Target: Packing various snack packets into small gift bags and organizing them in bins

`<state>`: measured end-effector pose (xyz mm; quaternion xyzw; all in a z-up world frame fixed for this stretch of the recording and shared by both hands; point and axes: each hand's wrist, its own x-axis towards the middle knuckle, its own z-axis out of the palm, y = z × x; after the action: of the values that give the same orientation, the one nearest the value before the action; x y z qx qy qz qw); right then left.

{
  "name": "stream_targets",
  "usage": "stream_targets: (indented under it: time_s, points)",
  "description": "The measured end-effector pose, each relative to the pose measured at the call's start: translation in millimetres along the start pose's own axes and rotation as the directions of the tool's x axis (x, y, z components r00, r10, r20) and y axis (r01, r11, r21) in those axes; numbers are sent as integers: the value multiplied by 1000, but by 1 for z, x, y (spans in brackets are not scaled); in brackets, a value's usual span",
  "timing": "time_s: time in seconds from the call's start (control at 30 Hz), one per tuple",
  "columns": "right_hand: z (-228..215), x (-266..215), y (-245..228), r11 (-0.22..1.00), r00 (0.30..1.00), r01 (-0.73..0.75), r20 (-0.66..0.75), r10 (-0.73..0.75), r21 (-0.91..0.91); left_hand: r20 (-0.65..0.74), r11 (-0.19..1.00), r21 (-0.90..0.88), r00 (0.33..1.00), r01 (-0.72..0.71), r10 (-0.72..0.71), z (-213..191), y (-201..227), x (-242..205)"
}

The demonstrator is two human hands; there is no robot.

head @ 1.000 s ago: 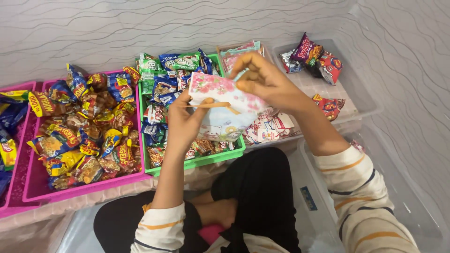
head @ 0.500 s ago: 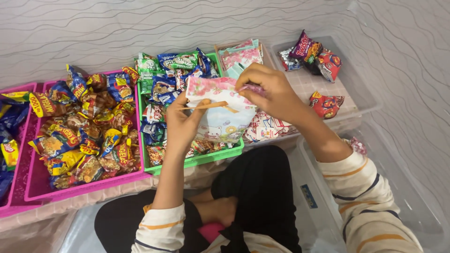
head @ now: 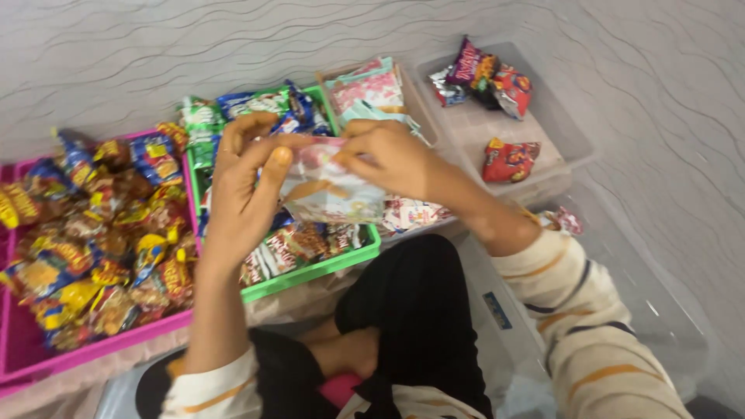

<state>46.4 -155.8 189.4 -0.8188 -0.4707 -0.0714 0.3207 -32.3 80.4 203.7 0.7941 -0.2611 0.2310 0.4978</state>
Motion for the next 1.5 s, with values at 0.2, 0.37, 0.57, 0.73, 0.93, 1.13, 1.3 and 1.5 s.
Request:
stream_targets:
  time_s: [0.2,0.37,0.57,0.73,0.93,1.13,1.3,1.5]
  points:
    - [18,10,-2,998,998,-57,-38,56,-19,86,775,631,992,20,-96,14,-45,4]
    - [7,-2,8,994,998,-24,55,18,109,117,719,688,964,95,-239,14,-71,3]
    - [-16,-48,122,916,987,-40,-125,97,399,175,707,698,929,116,-326,14,-111,2]
    - [-32,-159,306,818,878,-448,-5,478,-360,202,699,647,816,305,-542,5,-80,25]
    - [-78,-219,309,150,40,-710,173,984,-688,192,639,659,733,397,-653,-3,-72,44]
    - [-82,-248,331,85,-82,-866,308,948,-493,397,906,418,884,64,-246,30,-23,124]
    - [-74,-264,348,205,35,-857,343,939,-473,322,997,4,944,-78,72,108,-5,189]
    - [-71,-230,300,134,-20,-826,266,964,-548,315,997,57,948,-54,33,243,-57,208]
